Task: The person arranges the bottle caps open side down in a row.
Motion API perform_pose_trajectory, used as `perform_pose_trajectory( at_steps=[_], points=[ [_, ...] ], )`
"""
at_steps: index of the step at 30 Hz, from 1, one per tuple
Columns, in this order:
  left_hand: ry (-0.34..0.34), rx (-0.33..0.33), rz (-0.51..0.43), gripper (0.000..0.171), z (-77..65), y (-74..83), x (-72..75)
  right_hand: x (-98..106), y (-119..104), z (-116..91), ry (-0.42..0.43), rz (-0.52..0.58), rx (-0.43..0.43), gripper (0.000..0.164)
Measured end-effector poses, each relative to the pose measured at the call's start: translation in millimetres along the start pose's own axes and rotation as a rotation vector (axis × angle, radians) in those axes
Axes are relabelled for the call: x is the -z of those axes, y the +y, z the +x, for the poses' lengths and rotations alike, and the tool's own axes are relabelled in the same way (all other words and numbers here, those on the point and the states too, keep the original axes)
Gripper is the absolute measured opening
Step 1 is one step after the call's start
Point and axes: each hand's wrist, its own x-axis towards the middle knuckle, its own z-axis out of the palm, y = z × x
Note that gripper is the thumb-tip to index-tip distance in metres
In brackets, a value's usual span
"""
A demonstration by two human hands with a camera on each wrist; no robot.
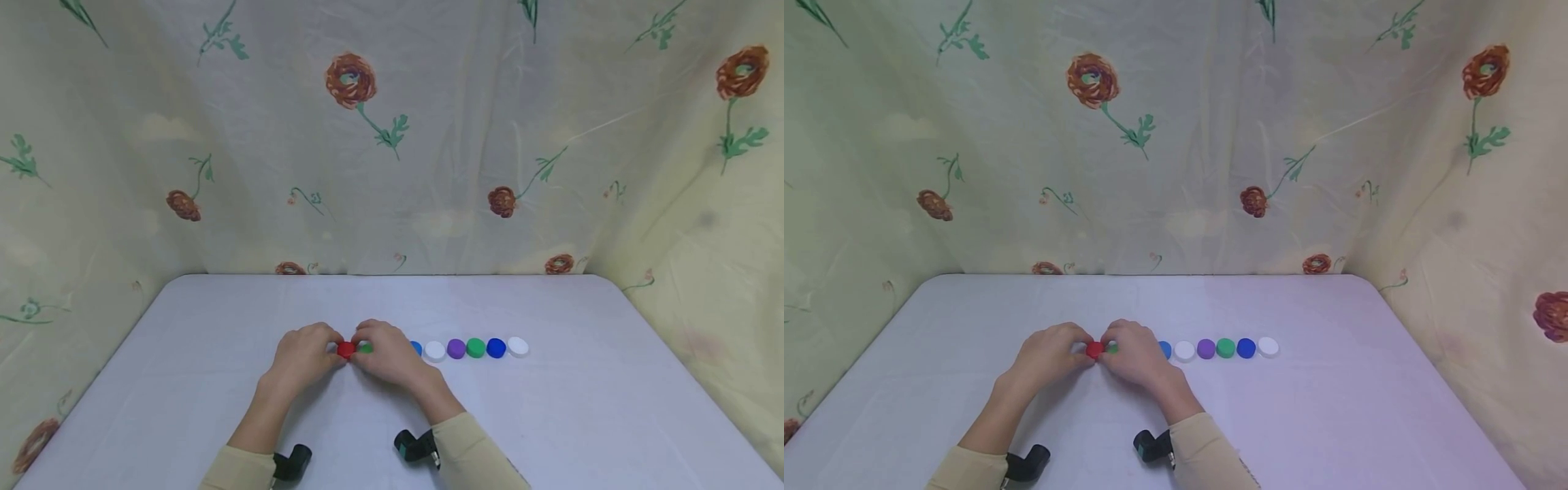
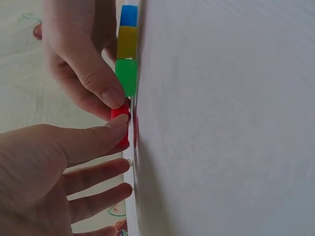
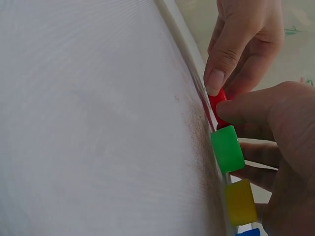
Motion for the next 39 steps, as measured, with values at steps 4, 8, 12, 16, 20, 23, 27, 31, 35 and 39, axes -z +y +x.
perform_pose_trajectory(
  at_steps=[4, 8, 12, 16, 20, 23, 27, 31, 35, 39],
  points=[
    [-0.002, 0.006, -0.002, 0.023, -0.7, 1.1, 0.1, 0.0, -0.8, -0.8, 0.005, -0.015, 0.001, 0.021],
    [-0.005, 0.009, 0.001, 0.023, -0.7, 1.5, -0.3, -0.3, -0.4, -0.9, 0.006, -0.023, 0.002, 0.021],
    [-0.006, 0.007, 0.007, 0.025, -0.2, 1.1, -1.5, -0.3, -0.2, -1.4, 0.001, -0.021, -0.016, 0.022],
    [-0.004, 0.004, 0.009, 0.026, 0.4, 0.6, -2.8, 0.3, -0.4, -1.9, -0.005, -0.017, -0.028, 0.023],
    [0.0, 0.003, 0.015, 0.025, 0.5, 0.2, -3.5, 1.2, -1.2, -2.0, -0.008, -0.011, -0.029, 0.024],
    [-0.001, 0.003, 0.022, 0.025, 0.3, 0.1, -3.7, 1.4, -1.4, -2.2, -0.013, -0.005, -0.031, 0.024],
    [-0.008, 0.007, 0.022, 0.025, 0.4, 0.5, -3.8, 1.5, -0.8, -2.1, -0.012, -0.001, -0.028, 0.024],
    [-0.011, 0.008, 0.023, 0.027, 1.0, 0.8, -3.6, 1.5, 0.0, -1.6, -0.01, 0.001, -0.016, 0.026],
    [0.023, -0.013, 0.041, 0.032, 0.5, 1.0, -2.8, 2.0, 0.6, -1.5, -0.004, 0.005, -0.009, 0.033],
    [0.097, -0.036, 0.047, 0.038, -0.7, 1.2, -1.7, 3.2, 1.9, -1.0, 0.012, 0.002, 0.013, 0.041]
  ],
)
